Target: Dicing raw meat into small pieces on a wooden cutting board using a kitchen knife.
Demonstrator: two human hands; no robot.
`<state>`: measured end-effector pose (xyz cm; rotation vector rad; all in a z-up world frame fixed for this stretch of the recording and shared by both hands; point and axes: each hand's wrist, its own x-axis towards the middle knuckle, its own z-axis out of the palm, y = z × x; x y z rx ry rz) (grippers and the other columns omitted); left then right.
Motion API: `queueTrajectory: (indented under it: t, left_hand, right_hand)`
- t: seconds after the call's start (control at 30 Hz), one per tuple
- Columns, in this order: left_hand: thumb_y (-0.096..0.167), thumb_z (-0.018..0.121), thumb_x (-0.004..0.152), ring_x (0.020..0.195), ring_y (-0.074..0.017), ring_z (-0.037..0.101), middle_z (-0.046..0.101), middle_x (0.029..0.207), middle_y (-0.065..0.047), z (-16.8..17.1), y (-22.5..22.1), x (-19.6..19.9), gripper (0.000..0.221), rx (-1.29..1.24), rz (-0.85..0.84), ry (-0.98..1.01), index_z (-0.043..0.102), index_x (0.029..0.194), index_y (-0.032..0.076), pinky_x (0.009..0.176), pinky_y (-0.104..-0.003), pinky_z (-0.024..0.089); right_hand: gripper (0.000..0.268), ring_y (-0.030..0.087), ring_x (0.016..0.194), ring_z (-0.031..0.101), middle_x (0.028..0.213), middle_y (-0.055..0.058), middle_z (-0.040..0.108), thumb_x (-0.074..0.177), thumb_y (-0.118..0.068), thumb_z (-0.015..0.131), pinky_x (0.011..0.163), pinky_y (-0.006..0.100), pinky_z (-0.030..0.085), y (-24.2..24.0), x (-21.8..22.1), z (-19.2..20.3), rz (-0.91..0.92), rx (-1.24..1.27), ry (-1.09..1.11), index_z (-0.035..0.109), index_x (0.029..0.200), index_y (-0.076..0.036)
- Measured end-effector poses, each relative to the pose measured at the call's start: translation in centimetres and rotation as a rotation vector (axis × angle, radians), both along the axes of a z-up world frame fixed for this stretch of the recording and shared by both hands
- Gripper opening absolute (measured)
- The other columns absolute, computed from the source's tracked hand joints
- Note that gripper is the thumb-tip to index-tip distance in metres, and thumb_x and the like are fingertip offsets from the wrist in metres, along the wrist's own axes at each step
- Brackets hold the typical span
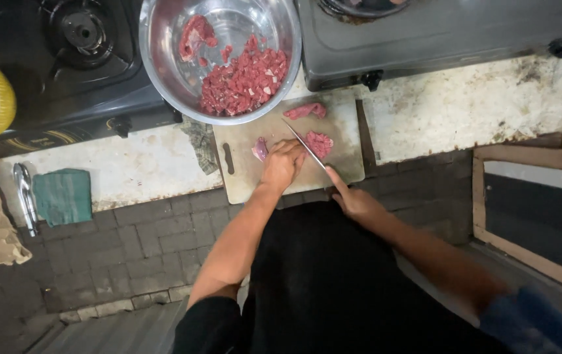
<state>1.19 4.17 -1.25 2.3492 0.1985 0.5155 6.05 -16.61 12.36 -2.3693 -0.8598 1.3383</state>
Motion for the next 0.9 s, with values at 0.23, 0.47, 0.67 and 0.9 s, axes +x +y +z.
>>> queueTrajectory:
  t: [0.23,0.47,0.67,0.9]
  left_hand:
    - [0.02,0.068,0.087,0.095,-0.0213,0.069,0.075,0.1,-0.003,0.0,-0.5,-0.9,0.009,0.012,-0.065,0.091,0.075,0.093,0.017,0.085,-0.033,0.053]
    - [0.014,0.068,0.088,0.103,-0.0287,0.069,0.073,0.11,-0.011,1.7,0.6,-1.4,0.018,-0.037,-0.11,0.055,0.073,0.103,0.008,0.091,-0.037,0.054]
    - [0.011,0.071,0.086,0.1,-0.0281,0.069,0.073,0.104,-0.01,0.5,0.8,-1.4,0.014,-0.084,-0.072,0.041,0.073,0.099,0.007,0.088,-0.035,0.056]
    - [0.013,0.073,0.083,0.095,-0.0239,0.07,0.073,0.096,-0.003,-0.7,0.5,-1.0,0.005,-0.014,-0.064,-0.016,0.074,0.088,0.014,0.083,-0.035,0.055]
  right_hand:
    - [0.069,0.049,0.113,0.06,0.117,0.036,0.062,0.102,-0.03,0.04,0.1,0.053,0.048,2.1,0.4,1.3,-0.039,-0.129,0.055,0.0,0.157,-0.04]
    - [0.065,0.046,0.115,0.06,0.124,0.03,0.062,0.1,-0.038,0.041,0.099,0.052,0.049,1.9,0.5,4.2,-0.108,-0.116,-0.023,0.009,0.156,-0.045]
    - [0.064,0.045,0.111,0.062,0.121,0.029,0.064,0.1,-0.036,0.043,0.096,0.052,0.051,0.6,-0.1,6.3,-0.126,-0.124,-0.036,0.013,0.156,-0.044]
    - [0.067,0.043,0.115,0.062,0.127,0.025,0.063,0.099,-0.033,0.046,0.097,0.05,0.051,-1.6,-0.7,2.6,-0.095,-0.13,0.015,0.012,0.157,-0.041]
